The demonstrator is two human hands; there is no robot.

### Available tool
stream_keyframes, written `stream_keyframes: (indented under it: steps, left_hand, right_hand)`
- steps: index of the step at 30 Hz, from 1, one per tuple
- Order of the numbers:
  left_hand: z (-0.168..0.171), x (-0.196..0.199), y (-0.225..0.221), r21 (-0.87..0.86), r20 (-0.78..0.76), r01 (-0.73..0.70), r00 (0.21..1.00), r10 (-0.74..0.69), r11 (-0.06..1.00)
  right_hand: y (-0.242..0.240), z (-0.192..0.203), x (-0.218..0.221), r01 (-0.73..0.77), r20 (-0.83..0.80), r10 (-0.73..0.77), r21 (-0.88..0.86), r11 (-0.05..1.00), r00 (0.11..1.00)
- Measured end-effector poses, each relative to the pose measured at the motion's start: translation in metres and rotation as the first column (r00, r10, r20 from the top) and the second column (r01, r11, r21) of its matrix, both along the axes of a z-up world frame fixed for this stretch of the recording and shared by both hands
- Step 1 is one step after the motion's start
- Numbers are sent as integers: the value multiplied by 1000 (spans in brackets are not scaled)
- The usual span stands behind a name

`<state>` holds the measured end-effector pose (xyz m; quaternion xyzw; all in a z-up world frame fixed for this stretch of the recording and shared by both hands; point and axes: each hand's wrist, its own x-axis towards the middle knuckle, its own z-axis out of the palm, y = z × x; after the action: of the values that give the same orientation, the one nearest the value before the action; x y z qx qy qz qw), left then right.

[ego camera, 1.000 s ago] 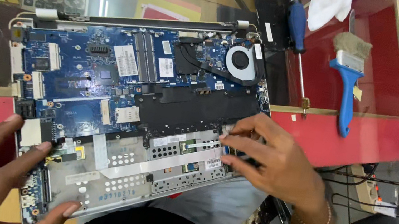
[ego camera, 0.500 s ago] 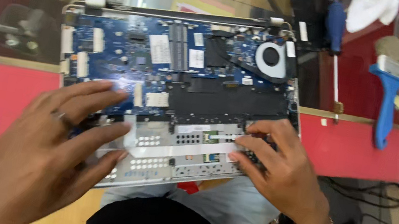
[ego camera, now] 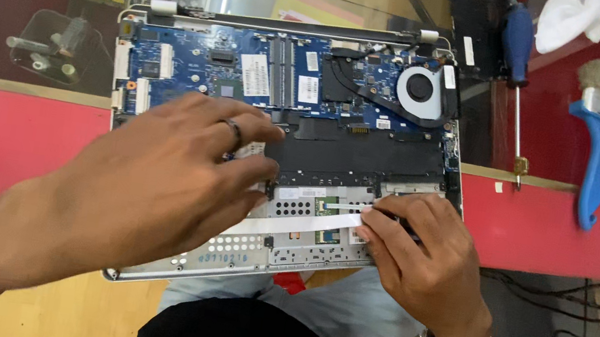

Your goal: The person disassembles a laptop by removing the metal chassis frame and unscrewing components from the motherboard using a screwdriver. They then manipulate internal cables and connectors on the exposed circuit board.

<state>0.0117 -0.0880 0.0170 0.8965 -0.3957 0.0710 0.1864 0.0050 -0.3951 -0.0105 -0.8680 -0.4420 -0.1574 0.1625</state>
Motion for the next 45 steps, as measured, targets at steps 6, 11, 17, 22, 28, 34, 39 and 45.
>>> stream_keyframes:
  steps: [6, 11, 17, 22, 28, 34, 39, 45]
  left_hand:
    - [-13, 12, -4, 80, -194, 195, 965, -176, 978]
    - [-16, 16, -22, 72, -147, 267, 956, -255, 961]
    - [-29, 28, -72, -26, -109, 299, 948, -300, 954]
    - [-36, 31, -104, -60, -103, 266, 957, -271, 962]
    - [-36, 37, -114, -47, -166, 271, 947, -275, 961]
    - [-34, 36, -102, -148, -142, 333, 925, -353, 931]
    - [-45, 35, -94, -127, -130, 360, 918, -375, 924]
    - [-54, 35, -95, -154, -47, 360, 928, -371, 920]
  right_hand:
    - [0, -2, -1, 21, -24, -20, 33, 999, 1000]
    - [-19, -7, -14, 190, -142, -159, 235, 953, 977]
    - [-41, -12, -20, 356, -5, -366, 241, 903, 931]
    - [-47, -25, -22, 259, -86, -246, 191, 947, 965]
    - [-50, -13, -13, 232, -139, -210, 176, 957, 968]
    - [-40, 10, 1, 164, -264, -120, 150, 975, 957]
    - [-52, 15, 42, -265, -243, 250, -32, 964, 937]
    - [-50, 12, 66, -423, -244, 387, -115, 899, 889]
